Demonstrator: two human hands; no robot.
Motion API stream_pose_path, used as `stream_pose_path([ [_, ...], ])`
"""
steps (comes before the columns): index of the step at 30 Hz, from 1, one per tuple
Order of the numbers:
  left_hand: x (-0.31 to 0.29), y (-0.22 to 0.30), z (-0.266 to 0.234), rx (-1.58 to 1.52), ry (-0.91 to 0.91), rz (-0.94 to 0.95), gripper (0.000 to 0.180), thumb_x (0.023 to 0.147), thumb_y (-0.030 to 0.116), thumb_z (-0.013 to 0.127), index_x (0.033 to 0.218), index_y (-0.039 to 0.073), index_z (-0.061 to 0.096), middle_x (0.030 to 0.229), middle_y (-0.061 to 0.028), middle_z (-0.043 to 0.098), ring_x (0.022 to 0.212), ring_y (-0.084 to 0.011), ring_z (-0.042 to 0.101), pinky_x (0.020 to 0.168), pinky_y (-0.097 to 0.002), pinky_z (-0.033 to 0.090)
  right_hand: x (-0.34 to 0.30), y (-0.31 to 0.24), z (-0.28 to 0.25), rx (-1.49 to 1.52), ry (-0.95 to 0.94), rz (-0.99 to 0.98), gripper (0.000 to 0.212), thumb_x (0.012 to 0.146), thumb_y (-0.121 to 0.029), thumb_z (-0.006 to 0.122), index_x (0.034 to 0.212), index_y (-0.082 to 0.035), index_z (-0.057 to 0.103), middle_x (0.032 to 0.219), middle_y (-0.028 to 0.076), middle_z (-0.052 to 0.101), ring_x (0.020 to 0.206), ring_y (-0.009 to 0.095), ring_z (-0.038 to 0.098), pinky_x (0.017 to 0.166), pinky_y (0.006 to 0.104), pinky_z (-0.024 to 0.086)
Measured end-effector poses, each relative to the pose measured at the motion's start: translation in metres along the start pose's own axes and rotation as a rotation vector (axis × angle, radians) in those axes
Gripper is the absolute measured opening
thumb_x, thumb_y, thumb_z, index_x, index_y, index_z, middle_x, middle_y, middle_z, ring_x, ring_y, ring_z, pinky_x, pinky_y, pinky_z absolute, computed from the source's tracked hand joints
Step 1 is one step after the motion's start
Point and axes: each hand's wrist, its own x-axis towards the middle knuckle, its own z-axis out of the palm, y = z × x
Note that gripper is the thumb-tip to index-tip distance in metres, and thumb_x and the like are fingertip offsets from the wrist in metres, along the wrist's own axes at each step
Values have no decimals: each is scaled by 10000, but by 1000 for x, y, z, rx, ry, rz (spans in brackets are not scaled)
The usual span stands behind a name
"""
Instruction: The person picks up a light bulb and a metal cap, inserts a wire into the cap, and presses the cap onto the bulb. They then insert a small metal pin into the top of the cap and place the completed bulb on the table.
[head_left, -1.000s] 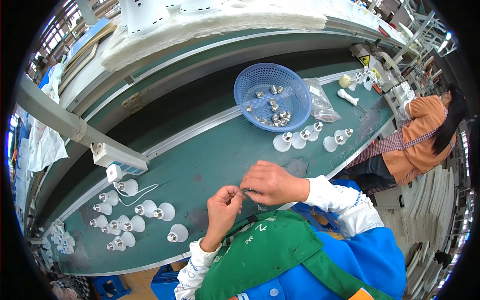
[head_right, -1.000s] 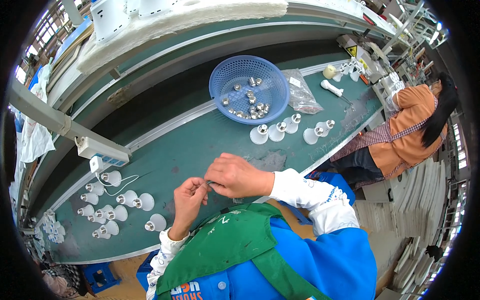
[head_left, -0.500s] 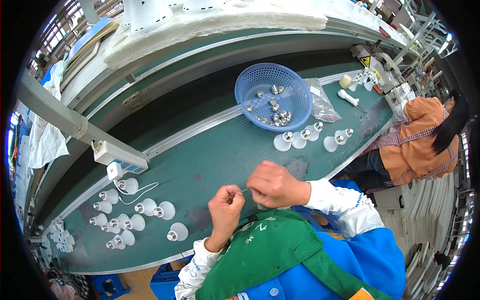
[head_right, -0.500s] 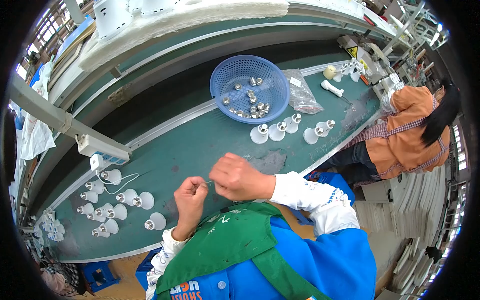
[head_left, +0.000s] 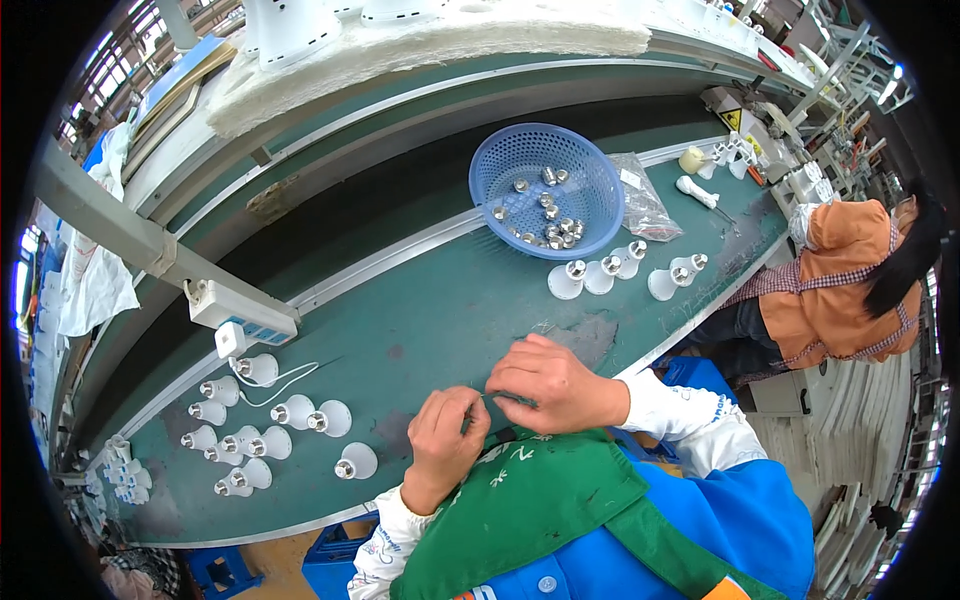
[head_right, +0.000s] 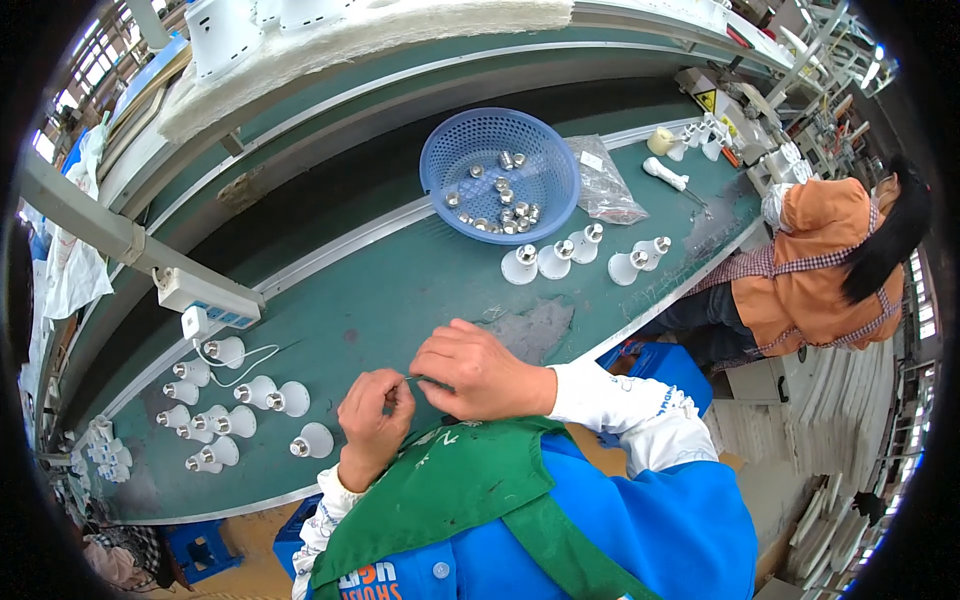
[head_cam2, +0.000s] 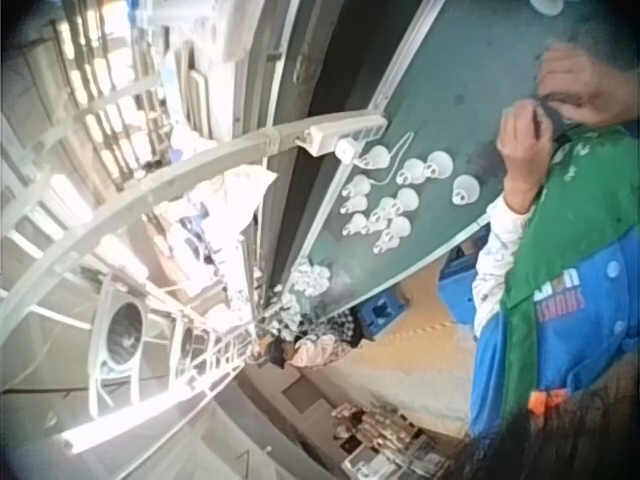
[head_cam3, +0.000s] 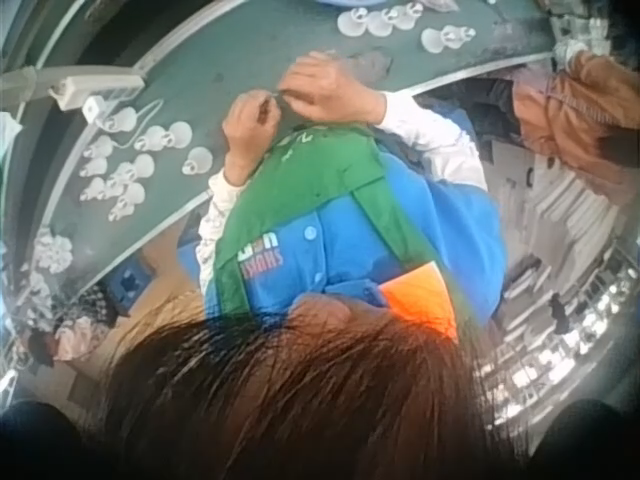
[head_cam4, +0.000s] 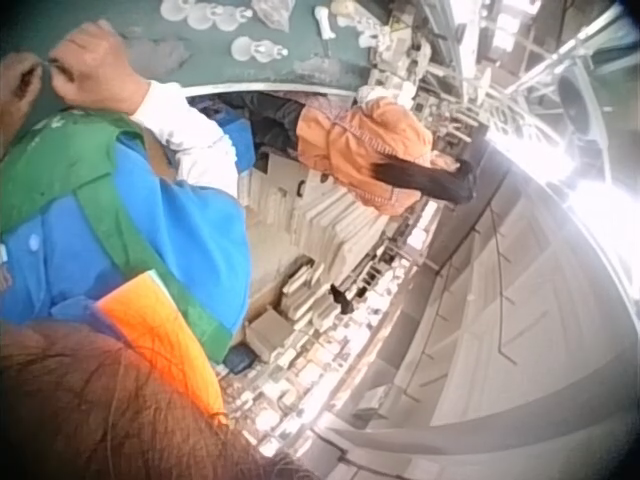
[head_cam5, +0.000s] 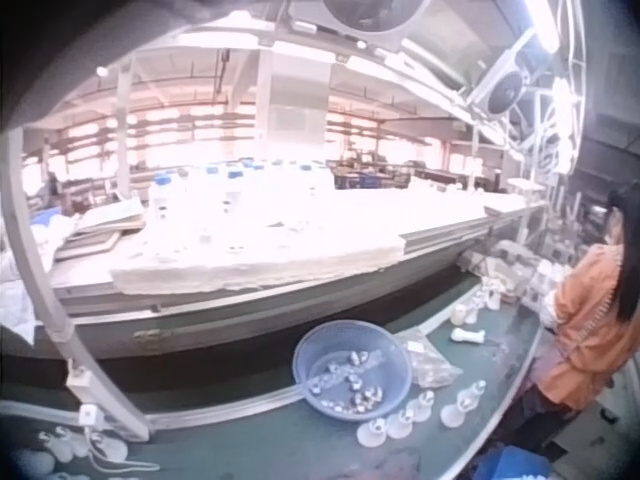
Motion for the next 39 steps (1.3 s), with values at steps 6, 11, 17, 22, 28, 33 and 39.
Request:
stream_pose_path([
  [6,8,8,-4,56,39,125,214,657,-115,644,810,19,575,711,-77,592,541,-186,530,468,-274,430,6,-4,5,-4,30,-13,153,615,-9,669,737,-51,586,747,44,602,659,212,542,586,331,372],
  [11,9,10,-4,71,79,175,206,665,-115,648,808,11,571,720,-96,593,545,-224,533,478,-302,431,7,-6,6,12,35,-9,152,606,0,664,714,-51,571,718,42,588,650,211,542,585,327,372],
  [17,10,10,-5,164,125,230,181,707,-71,681,848,3,596,740,-108,606,574,-255,569,507,-319,462,7,-10,12,112,99,65,141,615,12,664,711,-41,575,691,49,581,619,213,544,578,320,387],
  [22,6,4,1,152,197,248,157,730,-54,682,861,-8,609,755,-115,616,580,-250,580,515,-314,473,-1,-21,32,712,250,669,72,722,-28,655,781,-22,614,697,40,584,616,124,526,583,251,404],
  [28,-9,2,-13,-709,69,-623,162,870,83,579,984,-27,612,826,-87,629,669,-153,578,561,-275,474,1,-18,37,603,316,458,76,722,-16,658,794,-15,634,781,39,567,684,122,527,633,246,436],
  [33,-8,-1,-17,-1382,-92,-1003,273,938,216,542,1078,-12,595,861,-55,613,699,-119,541,557,-254,444,0,-13,44,465,301,365,110,705,-16,678,813,-21,658,853,64,548,774,153,535,663,281,441],
  [39,-13,-1,-17,-1415,-48,-1034,220,934,191,557,1012,-7,614,823,-40,601,668,-100,528,526,-252,443,2,-10,40,411,220,290,140,698,-28,699,832,-27,663,848,75,561,781,179,543,677,307,426],
])
